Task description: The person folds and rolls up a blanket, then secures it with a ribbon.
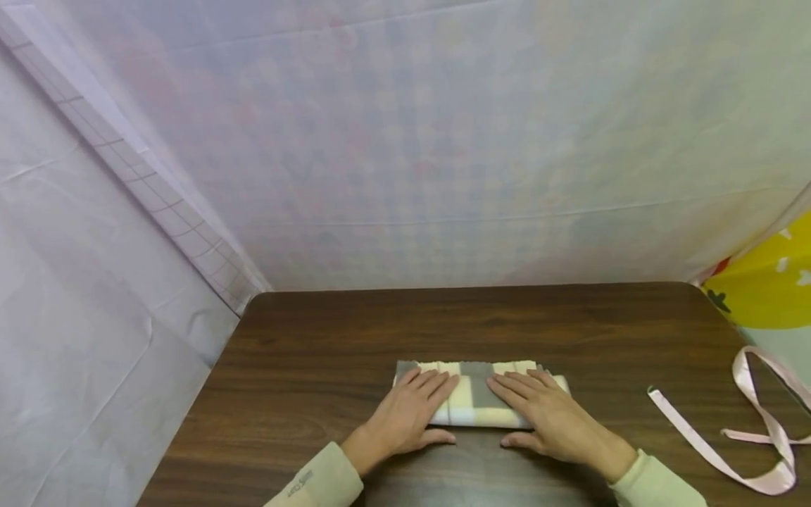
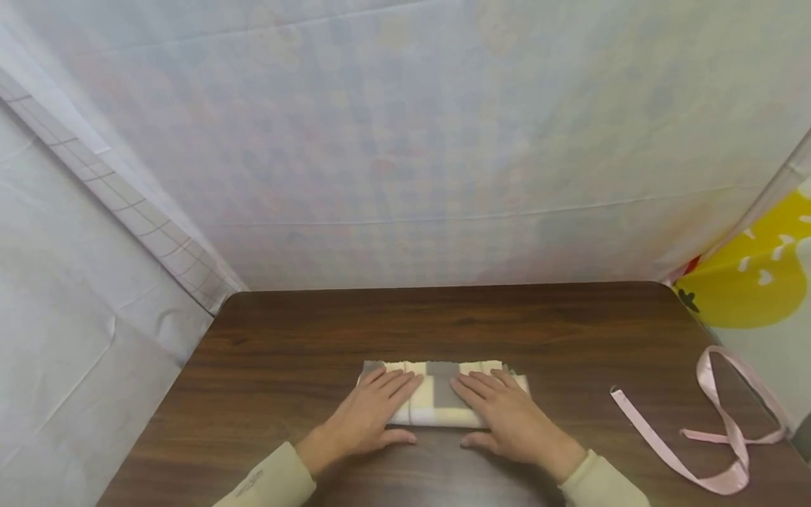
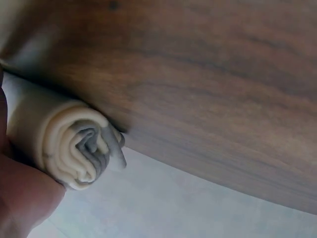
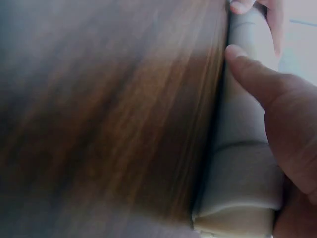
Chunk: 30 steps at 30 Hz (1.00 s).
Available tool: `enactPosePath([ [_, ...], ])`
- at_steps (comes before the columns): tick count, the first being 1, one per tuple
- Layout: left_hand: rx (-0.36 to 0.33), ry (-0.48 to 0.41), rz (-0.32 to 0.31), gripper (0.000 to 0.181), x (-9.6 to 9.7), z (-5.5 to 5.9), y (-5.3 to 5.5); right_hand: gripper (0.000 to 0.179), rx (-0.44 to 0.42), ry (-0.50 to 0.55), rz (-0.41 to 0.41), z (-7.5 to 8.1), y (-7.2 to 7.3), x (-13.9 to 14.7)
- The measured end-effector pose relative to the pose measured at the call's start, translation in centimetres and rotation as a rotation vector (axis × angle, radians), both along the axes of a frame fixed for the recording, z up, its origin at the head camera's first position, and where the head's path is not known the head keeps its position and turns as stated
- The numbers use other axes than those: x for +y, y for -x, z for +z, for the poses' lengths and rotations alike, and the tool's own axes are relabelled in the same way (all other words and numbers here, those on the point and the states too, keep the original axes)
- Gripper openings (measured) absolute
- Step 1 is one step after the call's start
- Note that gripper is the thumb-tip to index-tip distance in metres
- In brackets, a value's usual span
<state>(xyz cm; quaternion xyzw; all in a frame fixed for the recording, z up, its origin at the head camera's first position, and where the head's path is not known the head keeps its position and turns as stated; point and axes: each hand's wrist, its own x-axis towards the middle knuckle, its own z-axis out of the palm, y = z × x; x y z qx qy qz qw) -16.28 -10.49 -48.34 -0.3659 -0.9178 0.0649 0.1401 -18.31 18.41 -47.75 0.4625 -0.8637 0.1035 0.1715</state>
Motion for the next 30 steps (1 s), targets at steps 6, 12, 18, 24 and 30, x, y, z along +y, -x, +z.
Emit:
enactPosePath([
  [6, 0.021, -0.045, -0.013, 0.078, 0.0, -0.2, 0.4, 0.080, -0.045, 0.017, -0.011, -0.1, 0.4, -0.2],
  [12, -0.031, -0.068, -0.020, 0.067, 0.1, 0.1, 0.5, 0.068, -0.032, 0.052, 0.012, -0.1, 0.5, -0.1],
  [18, -0.140, -0.096, -0.029, 0.064, -0.1, 0.8, 0.3, 0.051, -0.140, 0.033, 0.026, 0.7, 0.4, -0.1],
  [24, -0.237, -0.125, -0.038, 0.062, -0.2, 1.5, -0.2, 0.043, -0.229, -0.009, 0.043, 1.7, 0.1, 0.0],
  [30, -0.407, -0.201, -0.059, 0.054, -0.3, 2.4, 0.1, 0.043, -0.366, -0.009, 0.032, 2.4, 0.0, 0.3],
])
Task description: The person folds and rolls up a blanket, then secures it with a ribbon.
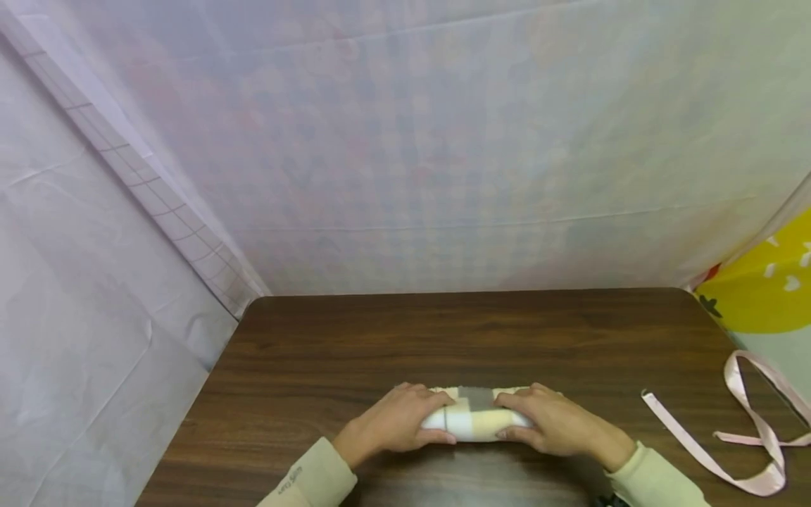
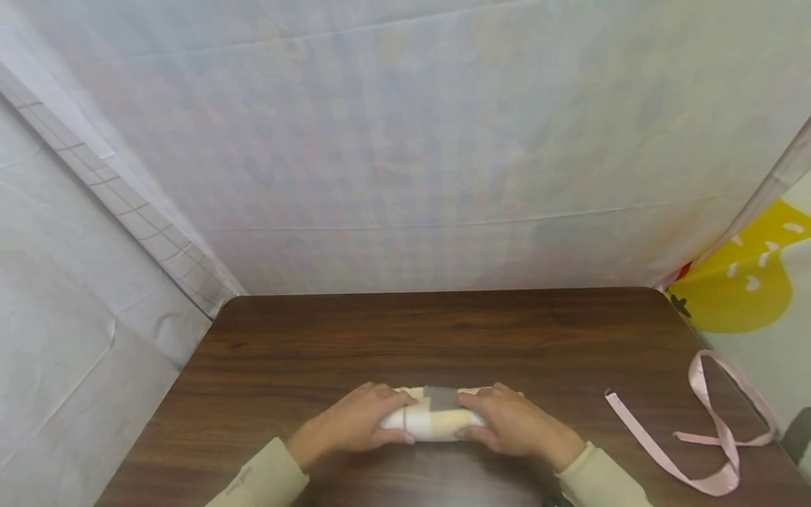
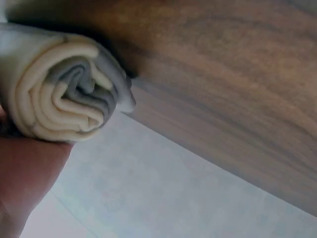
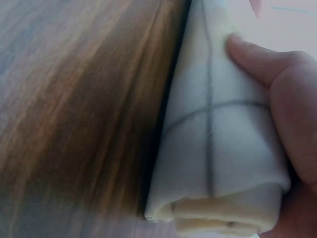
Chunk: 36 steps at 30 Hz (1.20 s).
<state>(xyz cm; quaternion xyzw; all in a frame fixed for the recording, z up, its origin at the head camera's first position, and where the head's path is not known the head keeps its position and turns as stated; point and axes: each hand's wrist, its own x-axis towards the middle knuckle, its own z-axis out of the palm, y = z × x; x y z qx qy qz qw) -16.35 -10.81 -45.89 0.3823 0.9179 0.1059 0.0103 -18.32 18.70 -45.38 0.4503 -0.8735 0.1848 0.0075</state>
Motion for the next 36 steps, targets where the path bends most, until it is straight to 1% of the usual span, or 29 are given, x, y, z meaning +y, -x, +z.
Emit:
enactPosePath([
  [3, -0.112, -0.027, 0.014, 0.052, 0.1, 0.5, 0.7, 0.038, -0.057, 0.026, 0.010, 0.1, 0.5, 0.0],
  [5, -0.187, -0.046, 0.032, 0.050, 0.2, 0.8, 1.4, 0.028, -0.093, 0.048, 0.032, 0.2, 1.1, -0.1],
  [7, -0.254, -0.069, 0.060, 0.048, 0.1, 0.9, 2.1, 0.019, -0.147, 0.080, 0.062, 0.1, 1.9, -0.2],
  [9, -0.283, -0.084, 0.074, 0.045, 0.1, 0.9, 2.8, 0.013, -0.212, 0.106, 0.087, 0.0, 2.7, -0.4],
  [10, -0.281, -0.089, 0.074, 0.044, 0.1, 0.8, 3.0, 0.012, -0.235, 0.119, 0.095, -0.1, 3.1, -0.5],
  [11, -0.260, -0.084, 0.076, 0.044, 0.2, 0.8, 3.2, 0.012, -0.264, 0.124, 0.096, -0.1, 3.5, -0.6],
  [12, -0.218, -0.073, 0.077, 0.044, 0.3, 0.7, 3.3, 0.013, -0.292, 0.131, 0.097, -0.1, 3.9, -0.6],
  [14, -0.133, -0.045, 0.115, 0.048, 0.6, 0.8, 3.2, 0.013, -0.336, 0.126, 0.088, -0.1, 4.5, -0.6],
  [15, -0.078, -0.032, 0.139, 0.050, 0.8, 0.9, 3.0, 0.014, -0.353, 0.124, 0.082, -0.1, 4.8, -0.5],
  [17, 0.062, 0.008, 0.179, 0.050, 1.4, 0.9, 2.4, 0.014, -0.377, 0.115, 0.067, -0.1, 5.4, -0.4],
  [19, 0.177, 0.028, 0.193, 0.048, 1.9, 0.7, 1.7, 0.015, -0.376, 0.112, 0.054, -0.1, 5.8, -0.3],
  [21, 0.283, 0.063, 0.179, 0.045, 2.4, 0.2, 1.3, 0.016, -0.346, 0.109, 0.030, -0.2, 6.0, -0.3],
  [22, 0.315, 0.082, 0.169, 0.045, 2.6, -0.1, 1.2, 0.017, -0.312, 0.106, 0.017, -0.1, 6.0, -0.2],
  [23, 0.320, 0.106, 0.165, 0.047, 2.7, -0.3, 1.2, 0.020, -0.262, 0.101, -0.001, -0.1, 5.9, -0.2],
  [25, 0.295, 0.144, 0.169, 0.053, 2.8, -0.7, 1.2, 0.030, -0.136, 0.073, -0.041, 0.1, 5.5, -0.4],
  [28, 0.236, 0.187, 0.179, 0.064, 2.8, -0.9, 1.4, 0.045, 0.091, 0.014, -0.079, 0.5, 4.4, -0.8],
  [29, 0.228, 0.197, 0.178, 0.068, 2.8, -0.9, 1.5, 0.049, 0.143, -0.012, -0.088, 0.6, 3.9, -0.9],
  [31, 0.220, 0.203, 0.174, 0.071, 2.8, -1.0, 1.7, 0.056, 0.201, -0.058, -0.092, 0.4, 3.1, -1.1],
  [33, 0.225, 0.208, 0.169, 0.072, 2.7, -1.1, 1.9, 0.064, 0.206, -0.089, -0.093, -0.2, 2.4, -1.1],
  [36, 0.219, 0.208, 0.163, 0.073, 2.6, -1.2, 2.1, 0.078, 0.201, -0.099, -0.110, -1.3, 1.8, -1.0],
])
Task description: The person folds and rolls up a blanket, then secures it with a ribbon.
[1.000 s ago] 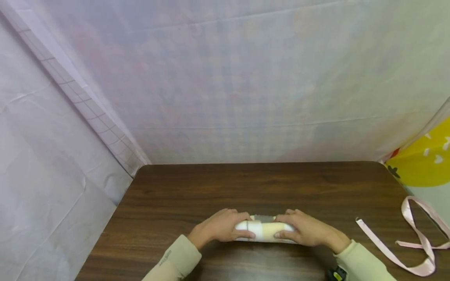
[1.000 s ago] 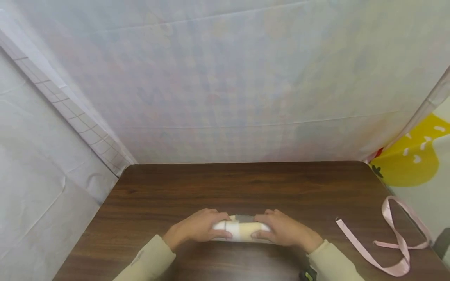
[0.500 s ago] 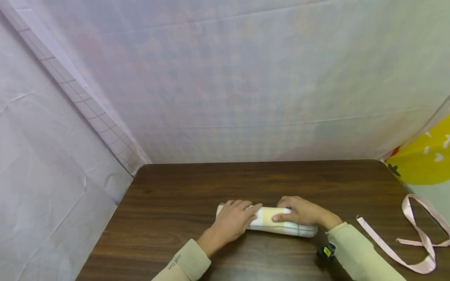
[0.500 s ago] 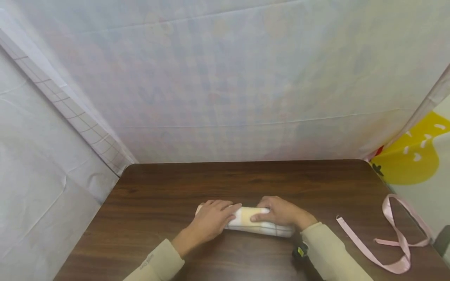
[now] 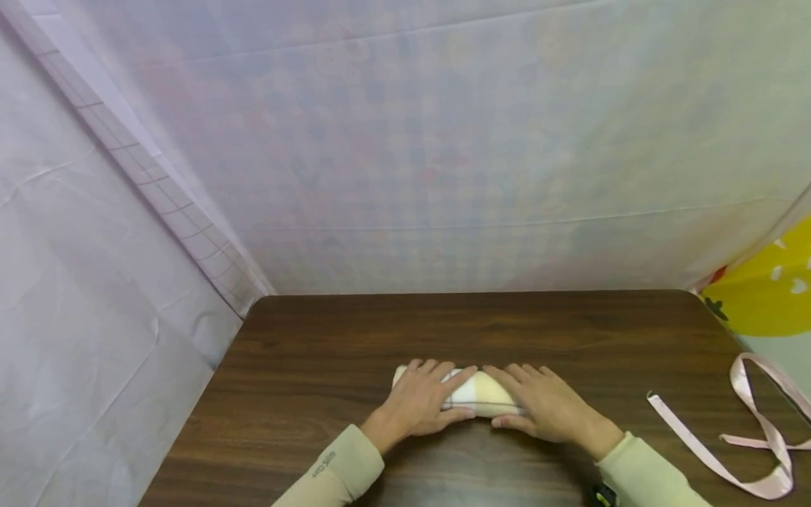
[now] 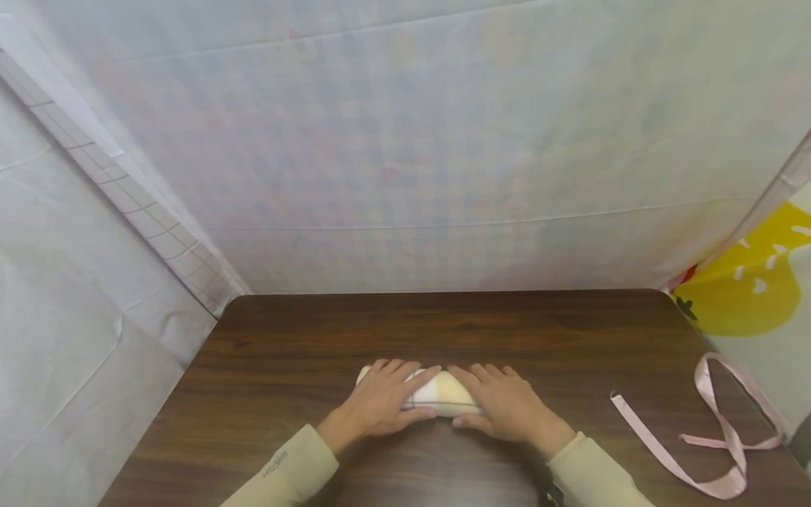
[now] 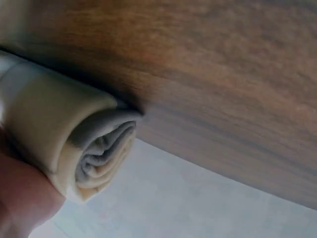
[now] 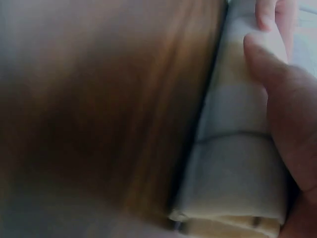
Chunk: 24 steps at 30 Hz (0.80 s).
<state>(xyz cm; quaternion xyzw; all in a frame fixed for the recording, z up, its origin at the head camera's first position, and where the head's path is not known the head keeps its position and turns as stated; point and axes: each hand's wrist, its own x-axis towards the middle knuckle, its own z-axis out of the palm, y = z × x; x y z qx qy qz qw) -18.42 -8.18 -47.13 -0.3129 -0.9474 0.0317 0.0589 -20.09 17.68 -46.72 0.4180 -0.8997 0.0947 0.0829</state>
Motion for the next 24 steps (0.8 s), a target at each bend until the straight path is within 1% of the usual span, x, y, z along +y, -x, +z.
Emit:
enactPosePath([
  [5, -0.008, 0.004, -0.018, 0.075, -0.1, 0.0, 0.0, 0.085, 0.008, 0.048, 0.004, -1.2, -0.2, 0.2],
  [10, 0.018, -0.004, -0.042, 0.081, -0.2, -0.3, -0.3, 0.087, 0.005, 0.051, 0.001, -1.6, -0.4, 0.3],
  [14, 0.103, 0.014, -0.068, 0.081, -0.2, -0.5, -0.2, 0.086, 0.017, 0.028, -0.011, -1.4, -0.5, 0.4],
  [18, 0.192, 0.033, -0.078, 0.081, -0.1, -0.3, 0.2, 0.088, 0.067, 0.002, -0.003, -0.6, -0.2, 0.4],
  [21, 0.215, 0.042, -0.075, 0.081, -0.1, -0.1, 0.6, 0.090, 0.094, -0.019, 0.010, 0.0, 0.3, 0.4],
  [24, 0.233, 0.045, -0.068, 0.083, -0.1, 0.0, 1.1, 0.091, 0.120, -0.035, 0.017, 0.2, 1.0, 0.3],
])
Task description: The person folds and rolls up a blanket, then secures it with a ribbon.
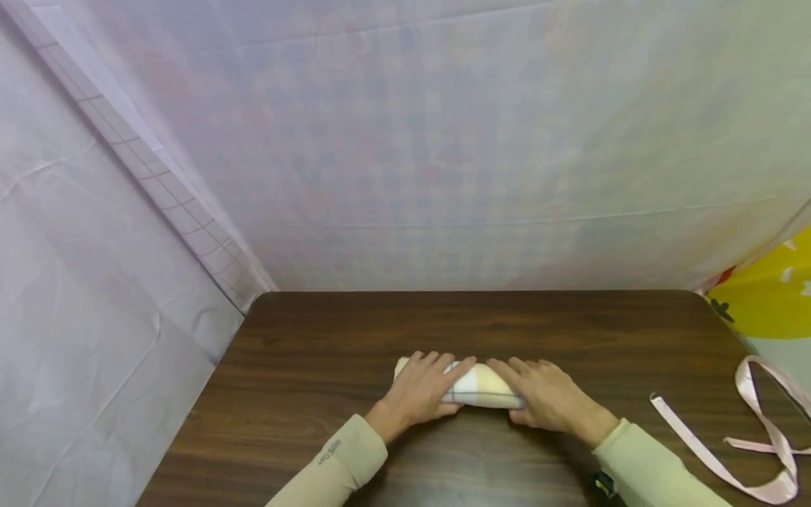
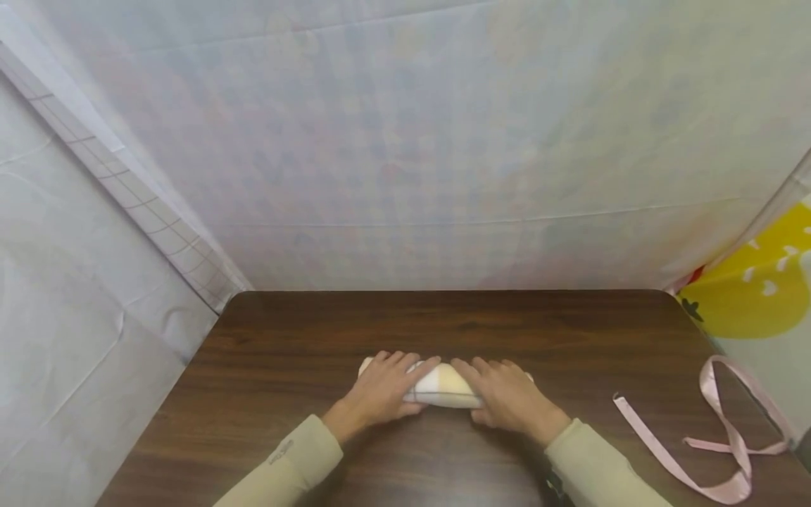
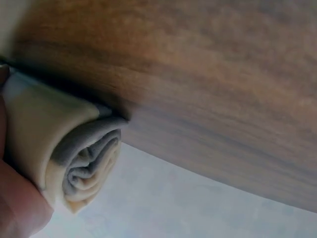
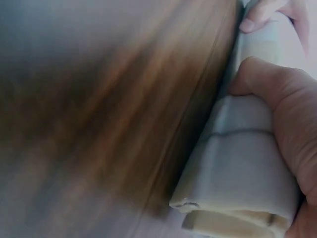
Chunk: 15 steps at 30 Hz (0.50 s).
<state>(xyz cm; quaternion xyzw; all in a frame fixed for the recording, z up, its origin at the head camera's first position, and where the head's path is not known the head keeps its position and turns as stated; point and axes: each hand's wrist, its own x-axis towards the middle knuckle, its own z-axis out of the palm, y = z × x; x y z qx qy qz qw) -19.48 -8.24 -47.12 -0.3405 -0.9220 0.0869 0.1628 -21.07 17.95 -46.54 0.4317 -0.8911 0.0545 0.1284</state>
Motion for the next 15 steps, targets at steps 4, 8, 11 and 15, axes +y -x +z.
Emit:
enactPosePath([
  [4, 0.035, -0.002, 0.031, 0.085, 0.2, 0.0, 1.0, 0.091, 0.052, -0.012, -0.015, 0.1, 1.2, -0.1],
  [8, 0.046, 0.013, 0.092, 0.085, 0.7, 0.1, 2.3, 0.091, 0.083, -0.016, -0.034, 0.2, 2.9, -0.2],
  [11, 0.058, 0.032, 0.144, 0.085, 1.1, 0.0, 3.4, 0.090, 0.117, -0.024, -0.036, 0.1, 4.3, -0.1],
  [15, 0.093, 0.049, 0.202, 0.083, 1.5, -0.1, 4.7, 0.088, 0.185, -0.032, -0.058, -0.2, 6.2, -0.1],
])
